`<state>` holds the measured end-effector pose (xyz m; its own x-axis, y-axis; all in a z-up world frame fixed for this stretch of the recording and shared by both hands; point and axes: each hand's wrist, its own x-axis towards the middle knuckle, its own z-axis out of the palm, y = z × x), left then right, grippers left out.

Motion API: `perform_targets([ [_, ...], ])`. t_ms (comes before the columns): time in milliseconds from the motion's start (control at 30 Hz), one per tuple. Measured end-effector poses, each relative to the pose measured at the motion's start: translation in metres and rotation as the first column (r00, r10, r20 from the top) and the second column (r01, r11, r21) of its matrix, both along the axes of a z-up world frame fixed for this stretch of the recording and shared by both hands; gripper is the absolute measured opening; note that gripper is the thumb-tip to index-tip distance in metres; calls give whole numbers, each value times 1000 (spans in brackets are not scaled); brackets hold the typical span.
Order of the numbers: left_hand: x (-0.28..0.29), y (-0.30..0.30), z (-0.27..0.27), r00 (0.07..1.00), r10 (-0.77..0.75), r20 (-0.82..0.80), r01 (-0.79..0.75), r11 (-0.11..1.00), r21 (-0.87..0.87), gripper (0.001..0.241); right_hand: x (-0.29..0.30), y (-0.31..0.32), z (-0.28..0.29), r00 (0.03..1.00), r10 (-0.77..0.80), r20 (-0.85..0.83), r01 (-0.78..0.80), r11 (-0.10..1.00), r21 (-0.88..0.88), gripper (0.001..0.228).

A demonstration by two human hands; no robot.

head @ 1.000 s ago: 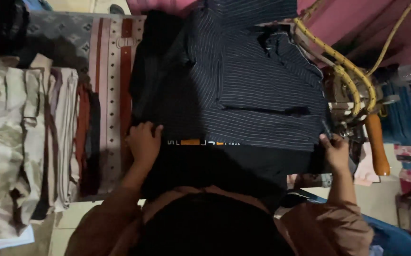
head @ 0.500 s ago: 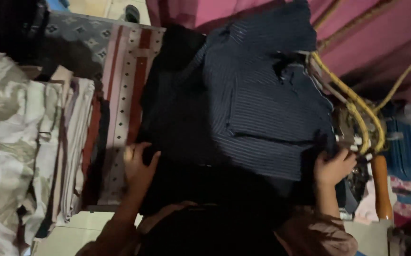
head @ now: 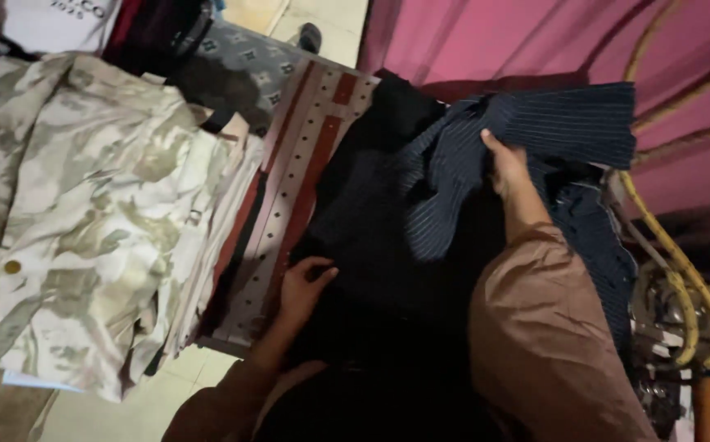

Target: The person folds several garments, including a beige t-shirt, a floral shirt, a striped shirt, and a black t-shirt, on a table. The person smooths and folds each item by hand and places them into a neat stack.

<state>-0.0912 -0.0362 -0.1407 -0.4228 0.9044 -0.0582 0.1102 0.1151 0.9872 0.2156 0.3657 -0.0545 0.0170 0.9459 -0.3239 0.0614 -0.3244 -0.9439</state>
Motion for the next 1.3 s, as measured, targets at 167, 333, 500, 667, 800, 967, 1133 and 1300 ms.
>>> perform_targets([
  [167, 5, 3, 31, 988, 110, -105, -113, 993, -21, 32, 42, -46, 50, 981, -99, -169, 156, 918, 366, 48],
  [333, 10, 7, 69, 834, 90, -545, -135, 990, -42, 39, 134, -221, 128, 832, -168, -528, 415, 820, 394, 10],
  [500, 16, 10, 95, 638, 47, -769, -117, 992, -37, 28, 349, -303, -119, 828, -166, -535, 370, 879, 301, 24],
  [667, 3, 14, 68, 561, -77, -824, 93, 995, -30, 27, 233, -330, 20, 730, -334, -596, 421, 907, 8, 54],
  [800, -1, 19, 66, 487, -223, -845, 209, 969, -135, 29, 346, -332, -96, 870, -254, -423, 301, 952, 47, 16],
  [967, -3, 54, 114, 491, -377, -785, 144, 924, -354, 15, 330, -314, -57, 929, -353, -114, 358, 933, 30, 30],
  [1133, 12, 161, 138, 777, -155, -610, 262, 961, 90, 40, 306, -243, -5, 799, -461, 386, 123, 753, 646, 30],
  [1300, 44, 265, 122, 664, -141, -735, 287, 955, 76, 82, 176, -170, 58, 737, 95, 670, -512, 725, 460, 36],
])
